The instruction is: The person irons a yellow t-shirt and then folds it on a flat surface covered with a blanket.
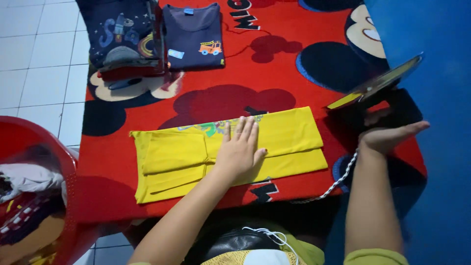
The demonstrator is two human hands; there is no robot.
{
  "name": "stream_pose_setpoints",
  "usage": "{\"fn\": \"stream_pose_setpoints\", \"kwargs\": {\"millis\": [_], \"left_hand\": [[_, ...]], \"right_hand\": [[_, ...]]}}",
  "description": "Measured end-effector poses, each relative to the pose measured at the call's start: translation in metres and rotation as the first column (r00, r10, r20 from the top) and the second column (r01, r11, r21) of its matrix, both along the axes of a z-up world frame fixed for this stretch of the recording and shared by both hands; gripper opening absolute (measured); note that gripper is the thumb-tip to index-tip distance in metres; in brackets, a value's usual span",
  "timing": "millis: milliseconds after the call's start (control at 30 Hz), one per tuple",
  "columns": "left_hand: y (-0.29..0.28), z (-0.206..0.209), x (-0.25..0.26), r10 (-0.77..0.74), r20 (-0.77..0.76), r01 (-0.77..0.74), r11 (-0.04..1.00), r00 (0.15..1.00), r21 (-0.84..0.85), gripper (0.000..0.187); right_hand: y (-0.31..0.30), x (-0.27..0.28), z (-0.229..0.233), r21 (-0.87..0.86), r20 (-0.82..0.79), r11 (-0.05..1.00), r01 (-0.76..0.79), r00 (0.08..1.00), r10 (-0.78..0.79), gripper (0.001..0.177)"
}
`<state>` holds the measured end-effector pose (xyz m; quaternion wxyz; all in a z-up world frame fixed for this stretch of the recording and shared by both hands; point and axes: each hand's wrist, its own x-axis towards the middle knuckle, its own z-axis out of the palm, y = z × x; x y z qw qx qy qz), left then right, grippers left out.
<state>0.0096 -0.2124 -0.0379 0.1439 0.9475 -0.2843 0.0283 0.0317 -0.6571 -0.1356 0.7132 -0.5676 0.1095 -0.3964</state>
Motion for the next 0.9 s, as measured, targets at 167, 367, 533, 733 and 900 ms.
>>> {"fn": "stream_pose_setpoints", "kwargs": {"millis": [167,367,533,733,900], "left_hand": [[-0.037,0.014,0.005,-0.111,-0.073,0.113,0.994,0.991,0.016,0.079],[-0.085,0.006,0.008,-0.277,-0.105,0.275,0.961,0.955,-0.04,0.078],[-0.117,-0.008,0.006,-0.312,-0.048,0.31,0.949,0.949,-0.054,0.076],[-0.136,-0.001,-0.004,-0.29,0.05,0.289,0.957,0.956,0.026,0.056],[-0.146,0.009,-0.011,-0.163,0.02,0.164,0.976,0.986,-0.142,0.029]], "right_hand": [[0.008,-0.006,-0.01,0.132,0.033,0.953,0.273,0.959,-0.28,0.113],[-0.042,-0.014,-0.094,0.167,0.492,0.92,-0.354,0.839,0.234,0.109],[0.025,-0.011,-0.018,0.168,-0.173,0.956,0.242,0.962,-0.213,0.123],[0.063,-0.017,0.04,0.035,0.009,0.984,0.172,0.985,-0.172,0.122],[0.068,-0.015,0.047,0.053,-0.047,0.979,0.196,0.98,-0.194,0.122]]}}
